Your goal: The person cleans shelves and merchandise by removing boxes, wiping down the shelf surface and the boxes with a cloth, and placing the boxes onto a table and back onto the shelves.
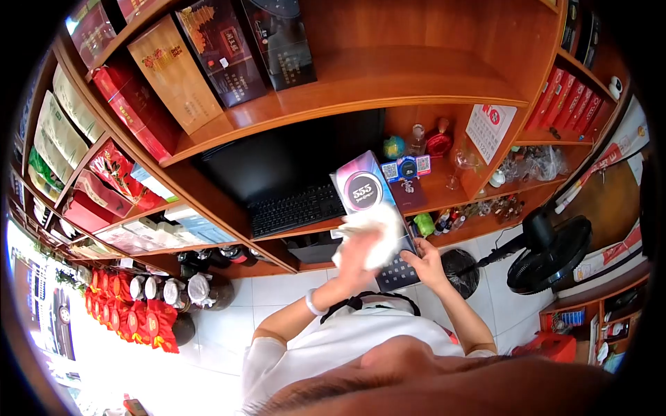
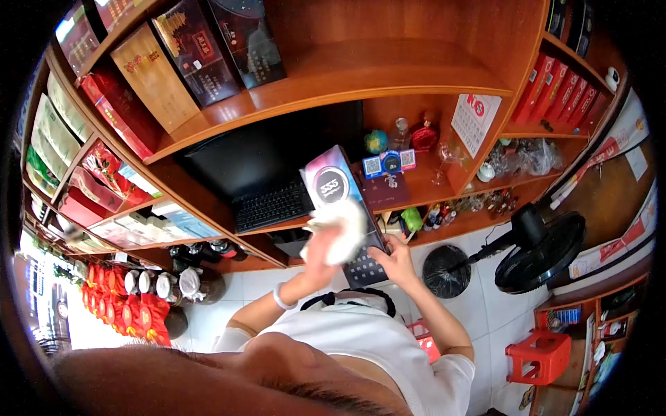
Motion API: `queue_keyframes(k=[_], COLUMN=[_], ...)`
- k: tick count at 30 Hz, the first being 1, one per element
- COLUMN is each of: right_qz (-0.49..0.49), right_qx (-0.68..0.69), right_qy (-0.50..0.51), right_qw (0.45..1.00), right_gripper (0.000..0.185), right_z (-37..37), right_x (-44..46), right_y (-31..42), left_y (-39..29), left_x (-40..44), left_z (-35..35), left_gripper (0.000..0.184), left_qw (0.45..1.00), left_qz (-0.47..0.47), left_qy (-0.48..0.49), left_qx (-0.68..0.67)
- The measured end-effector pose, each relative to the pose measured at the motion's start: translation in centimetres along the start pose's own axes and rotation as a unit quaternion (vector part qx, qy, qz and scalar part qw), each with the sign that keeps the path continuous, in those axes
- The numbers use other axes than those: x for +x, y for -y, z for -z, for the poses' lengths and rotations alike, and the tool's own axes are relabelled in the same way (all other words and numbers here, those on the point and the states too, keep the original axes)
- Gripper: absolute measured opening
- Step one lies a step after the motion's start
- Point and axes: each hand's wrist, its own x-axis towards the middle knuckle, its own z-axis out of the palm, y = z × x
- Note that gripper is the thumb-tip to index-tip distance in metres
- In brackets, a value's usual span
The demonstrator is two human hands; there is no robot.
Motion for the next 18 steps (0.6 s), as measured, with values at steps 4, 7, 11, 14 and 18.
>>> queue_keyframes(k=[4, 7, 11, 14, 18], right_qz=[0.075, 0.027, -0.065, -0.057, -0.026], right_qx=[-0.11, -0.063, -0.044, -0.015, -0.006], right_qy=[0.033, 0.081, 0.094, 0.095, 0.127], right_qw=[0.99, 0.994, 0.992, 0.994, 0.992], right_gripper=[0.033, 0.032, 0.033, 0.034, 0.034], right_z=[0.7, 0.5, 0.0, -0.2, -0.5], right_x=[0.2, -1.1, -1.4, -1.6, -1.1], right_y=[-2.9, -4.0, -2.8, -3.0, -4.0], left_y=[-0.9, 2.6, 8.6, 11.9, 11.6], left_x=[0.6, 2.7, 4.3, 2.3, 2.2], left_z=[-1.8, -1.2, 2.1, 3.7, 7.8], left_gripper=[0.073, 0.062, 0.051, 0.042, 0.034], left_qw=[0.981, 0.984, 0.978, 0.96, 0.794], left_qz=[-0.052, -0.011, 0.064, 0.23, 0.417], left_qy=[0.156, 0.048, -0.106, -0.139, -0.249], left_qx=[0.105, 0.168, 0.169, 0.072, -0.366])
